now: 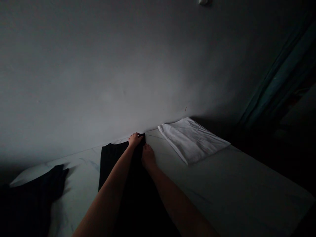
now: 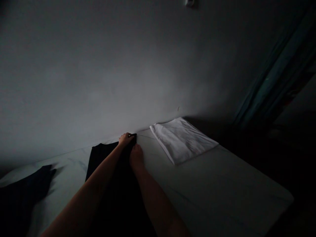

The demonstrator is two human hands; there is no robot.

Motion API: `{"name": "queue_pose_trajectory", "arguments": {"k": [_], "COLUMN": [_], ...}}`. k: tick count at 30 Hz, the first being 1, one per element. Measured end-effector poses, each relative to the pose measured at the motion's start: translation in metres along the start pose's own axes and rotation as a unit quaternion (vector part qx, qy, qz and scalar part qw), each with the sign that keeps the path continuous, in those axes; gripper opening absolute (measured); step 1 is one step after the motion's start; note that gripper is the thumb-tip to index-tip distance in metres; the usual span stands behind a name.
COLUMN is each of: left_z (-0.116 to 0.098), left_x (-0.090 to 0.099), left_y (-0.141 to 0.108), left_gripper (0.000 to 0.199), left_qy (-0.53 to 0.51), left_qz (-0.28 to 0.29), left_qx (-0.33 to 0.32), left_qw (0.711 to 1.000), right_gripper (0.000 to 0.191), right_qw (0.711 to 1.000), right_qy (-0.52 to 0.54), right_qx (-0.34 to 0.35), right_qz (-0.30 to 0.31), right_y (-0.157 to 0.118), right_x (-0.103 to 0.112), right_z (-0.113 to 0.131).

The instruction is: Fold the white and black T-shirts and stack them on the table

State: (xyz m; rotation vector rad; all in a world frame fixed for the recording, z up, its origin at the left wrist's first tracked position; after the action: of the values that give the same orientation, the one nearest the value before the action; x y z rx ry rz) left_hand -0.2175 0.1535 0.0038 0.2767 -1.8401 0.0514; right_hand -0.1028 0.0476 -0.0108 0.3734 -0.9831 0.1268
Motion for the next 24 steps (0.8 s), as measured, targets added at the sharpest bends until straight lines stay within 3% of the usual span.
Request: {"name": "queue_pose_trajectory", "arguments": {"k": [5,13,18,24], "left_z": [0.004,0.024,0.022,0.016], "left_x": [-0.008,0.002,0.004,0.003], "left_y": [0.018,0.028,0.026,0.025], "left_gripper": [0.032,0.017,0.026,0.047], "left_qy": [-0.023,-0.046,-0.039,-0.052], "left_qz": [0.025,0.030,0.007,-0.001], "left_qx": [-0.001,0.022,0.029,0.012], "left_qw": [0.999,0.998,0.999,0.999], "right_gripper": [0.053,0.054,0.052,0.052], "right_qw": [0.999,1.000,0.999,0.999], "right_qy": [-0.003,0.017,0.021,0.009], "right_qx": [-0.036,-0.020,0.028,0.012], "right_qz": [0.014,-0.008,0.017,0.045], "right_y": [0.001,0.001,0.001,0.000], "right_x": [-0.015,-0.011,-0.010,-0.012], "right_z": [-0.009,-0.006,-0.004,-0.003]}}
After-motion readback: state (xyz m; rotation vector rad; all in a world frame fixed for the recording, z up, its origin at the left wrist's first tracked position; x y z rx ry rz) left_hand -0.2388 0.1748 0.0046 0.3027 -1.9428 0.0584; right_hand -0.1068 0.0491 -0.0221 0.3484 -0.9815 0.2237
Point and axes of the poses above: each hand's wrist, its own y-axis towards the middle knuckle, its own x-axis out of the back of the hand, z = x × y, the point moved 1 cm from there along y, towards the middle knuckle, and after that the axes turned 4 degrees about y, right-handed, at the moved point
